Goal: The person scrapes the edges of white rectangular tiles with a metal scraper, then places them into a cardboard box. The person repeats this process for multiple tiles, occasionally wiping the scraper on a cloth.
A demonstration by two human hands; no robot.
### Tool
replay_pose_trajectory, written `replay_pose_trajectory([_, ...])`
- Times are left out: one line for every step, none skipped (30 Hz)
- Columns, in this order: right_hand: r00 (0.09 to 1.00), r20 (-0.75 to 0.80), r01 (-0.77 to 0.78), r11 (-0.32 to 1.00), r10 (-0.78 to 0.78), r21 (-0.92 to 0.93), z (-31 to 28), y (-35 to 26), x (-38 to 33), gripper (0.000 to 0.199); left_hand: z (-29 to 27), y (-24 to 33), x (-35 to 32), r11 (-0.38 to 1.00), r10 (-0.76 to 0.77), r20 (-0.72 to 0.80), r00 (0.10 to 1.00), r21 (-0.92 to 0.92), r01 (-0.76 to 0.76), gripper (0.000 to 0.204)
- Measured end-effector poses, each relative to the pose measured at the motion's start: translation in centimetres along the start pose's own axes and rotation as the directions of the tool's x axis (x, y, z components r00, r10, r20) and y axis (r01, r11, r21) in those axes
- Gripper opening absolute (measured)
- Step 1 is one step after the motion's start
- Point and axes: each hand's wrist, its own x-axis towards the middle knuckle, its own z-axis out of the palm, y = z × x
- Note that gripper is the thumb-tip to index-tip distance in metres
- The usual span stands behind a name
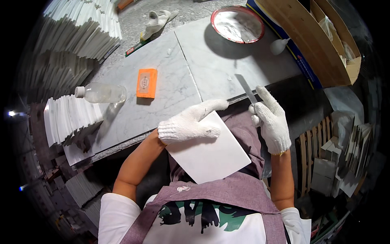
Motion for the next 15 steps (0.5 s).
replay_pose_trajectory([1.000, 0.009, -0.002, 1.000, 0.001, 0.015, -0.2, 0.1, 0.0, 0.054, -0.3, 0.7, -0.5, 0.975, -0.169, 0.049, 0.984, -0.139, 0.175, 0.062])
replay_pose_trajectory([1.000, 0.026, 0.010, 0.997, -0.013, 0.081, -0.4, 0.4, 0.1, 0.054, -0.8, 1.5, -1.0, 0.975, -0.185, 0.010, 0.983, -0.126, 0.184, 0.062])
replay_pose_trajectory([0.999, 0.039, 0.021, 0.989, -0.027, 0.148, -0.8, 0.8, 0.2, 0.054, -1.3, 2.3, -1.4, 0.974, -0.199, -0.027, 0.980, -0.113, 0.195, 0.062])
replay_pose_trajectory([0.998, 0.052, 0.031, 0.976, -0.043, 0.213, -1.1, 1.0, 0.3, 0.055, -1.8, 3.2, -2.0, 0.973, -0.213, -0.063, 0.975, -0.100, 0.206, 0.062])
replay_pose_trajectory([0.997, 0.053, 0.034, 0.966, -0.049, 0.257, -1.4, 1.0, 0.1, 0.054, -2.4, 4.4, -2.8, 0.987, -0.148, -0.125, 0.981, -0.084, 0.138, 0.056])
replay_pose_trajectory([0.997, 0.052, 0.041, 0.952, -0.060, 0.302, -1.7, 1.0, 0.0, 0.053, -3.1, 5.7, -3.5, 0.996, -0.079, -0.184, 0.980, -0.060, 0.069, 0.049])
replay_pose_trajectory([0.996, 0.050, 0.049, 0.936, -0.071, 0.347, -2.1, 1.0, -0.1, 0.053, -3.5, 6.5, -4.0, 1.000, -0.009, -0.240, 0.971, -0.032, 0.001, 0.043])
replay_pose_trajectory([0.996, 0.051, 0.041, 0.920, -0.067, 0.391, -2.4, 1.0, -0.1, 0.051, -3.5, 6.7, -4.6, 0.994, 0.105, -0.320, 0.942, 0.023, -0.102, 0.043])
replay_pose_trajectory([0.996, 0.055, 0.042, 0.917, -0.069, 0.396, -2.5, 1.1, -0.1, 0.050, -3.3, 6.9, -5.3, 0.976, 0.218, -0.388, 0.895, 0.087, -0.200, 0.043])
replay_pose_trajectory([0.996, 0.057, 0.043, 0.915, -0.072, 0.402, -2.5, 1.2, -0.1, 0.049, -3.1, 7.0, -5.7, 0.944, 0.330, -0.445, 0.833, 0.157, -0.290, 0.043])
replay_pose_trajectory([0.995, 0.062, 0.044, 0.914, -0.076, 0.404, -2.5, 1.4, -0.1, 0.049, -2.6, 6.5, -5.4, 0.852, 0.519, -0.410, 0.750, 0.316, -0.417, 0.041])
replay_pose_trajectory([0.996, 0.066, 0.035, 0.928, -0.064, 0.371, -2.5, 1.6, -0.2, 0.045, -2.3, 5.6, -5.0, 0.812, 0.577, -0.372, 0.727, 0.357, -0.461, 0.043])
replay_pose_trajectory([0.999, 0.033, 0.020, 0.931, -0.035, 0.366, -2.0, 1.5, -0.3, 0.039, -2.1, 4.6, -4.6, 0.768, 0.631, -0.331, 0.702, 0.395, -0.504, 0.046])
replay_pose_trajectory([0.999, 0.035, 0.022, 0.936, -0.037, 0.352, -2.1, 1.7, -0.3, 0.037, -2.4, 3.6, -3.6, 0.580, 0.757, -0.209, 0.619, 0.651, -0.489, 0.047])
replay_pose_trajectory([0.999, 0.035, 0.025, 0.940, -0.039, 0.341, -2.2, 2.0, -0.3, 0.035, -3.1, 1.8, -2.6, 0.337, 0.839, -0.085, 0.538, 0.857, -0.389, 0.046])
